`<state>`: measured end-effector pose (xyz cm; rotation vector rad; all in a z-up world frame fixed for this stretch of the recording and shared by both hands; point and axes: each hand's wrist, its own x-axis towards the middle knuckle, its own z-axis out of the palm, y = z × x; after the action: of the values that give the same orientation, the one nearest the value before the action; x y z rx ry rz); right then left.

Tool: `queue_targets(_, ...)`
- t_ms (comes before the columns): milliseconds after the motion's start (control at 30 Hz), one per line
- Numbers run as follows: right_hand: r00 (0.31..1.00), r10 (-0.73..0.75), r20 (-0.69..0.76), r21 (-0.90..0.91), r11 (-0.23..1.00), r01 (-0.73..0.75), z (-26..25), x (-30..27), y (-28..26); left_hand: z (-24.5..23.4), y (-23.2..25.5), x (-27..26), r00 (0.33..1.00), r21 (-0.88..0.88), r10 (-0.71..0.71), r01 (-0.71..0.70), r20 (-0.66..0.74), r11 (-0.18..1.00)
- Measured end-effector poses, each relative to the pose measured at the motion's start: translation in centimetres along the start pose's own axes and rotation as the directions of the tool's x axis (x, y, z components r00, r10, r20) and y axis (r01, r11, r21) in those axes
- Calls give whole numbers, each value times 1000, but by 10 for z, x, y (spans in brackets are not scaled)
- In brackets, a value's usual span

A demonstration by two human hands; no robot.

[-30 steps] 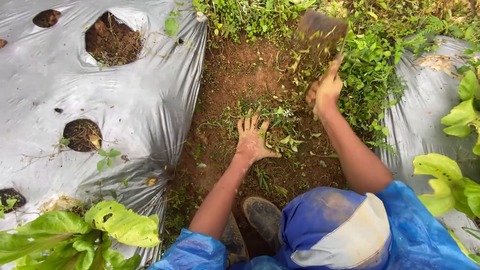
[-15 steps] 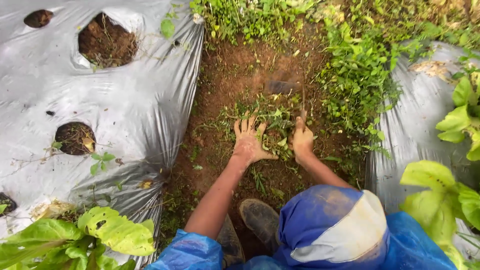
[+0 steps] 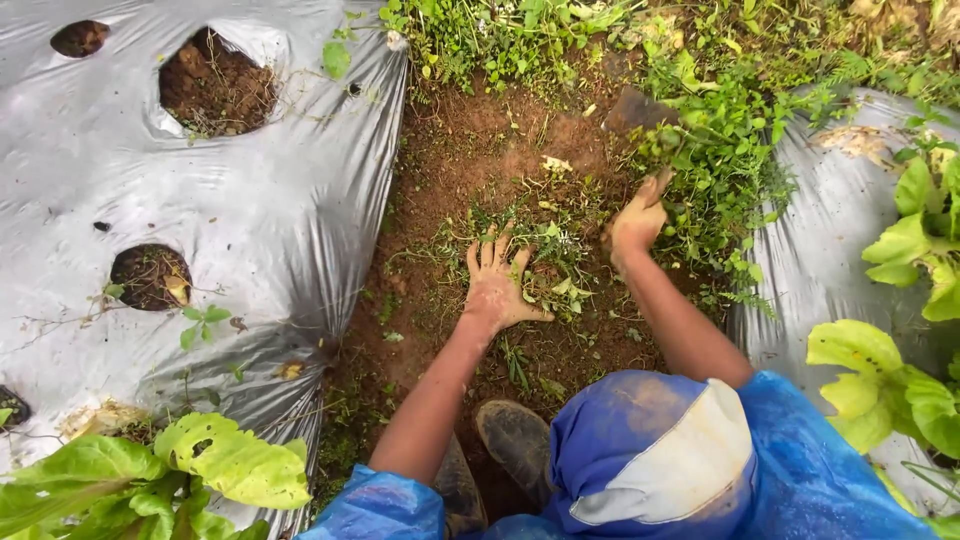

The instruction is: The person uses a hoe to scrape weeds from the soil between rows of plastic mulch. They gather the weeds by hand and discard them. Later, the person harvests leafy green vegetables by pulling them from the ground and collecting them in a bundle.

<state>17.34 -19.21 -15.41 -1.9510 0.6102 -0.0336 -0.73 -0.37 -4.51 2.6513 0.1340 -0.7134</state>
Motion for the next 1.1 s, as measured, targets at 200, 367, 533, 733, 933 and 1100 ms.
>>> queue_targets(200, 967, 181, 181, -45, 983, -176, -38, -109, 24, -13, 5, -6, 1000, 11, 8, -8, -10, 1000)
queue_targets(367, 931, 233, 283, -32, 972, -233, -73, -162, -29, -8, 0, -7, 1000, -4, 24, -24, -12, 1000)
queue_targets(533, 935, 107, 339, 38, 991, -127, -70, -125, -78, -42, 1, -31, 1000, -95, 24, -26, -20, 995)
queue_targets(733, 958, 89, 273, 92, 989, -119, -42, -46, -119, -75, -13, -49, 979, -466, 42, -132, -199, 875)
queue_targets(933, 958, 188, 215, 64, 976, -206, -33, -68, -52, -60, -30, -26, 996, -161, -79, 84, 39, 983)
queue_targets(1100, 895, 260, 363, -15, 962, -274, -63, -152, -33, -53, -15, -34, 984, 169, -44, 15, 171, 986)
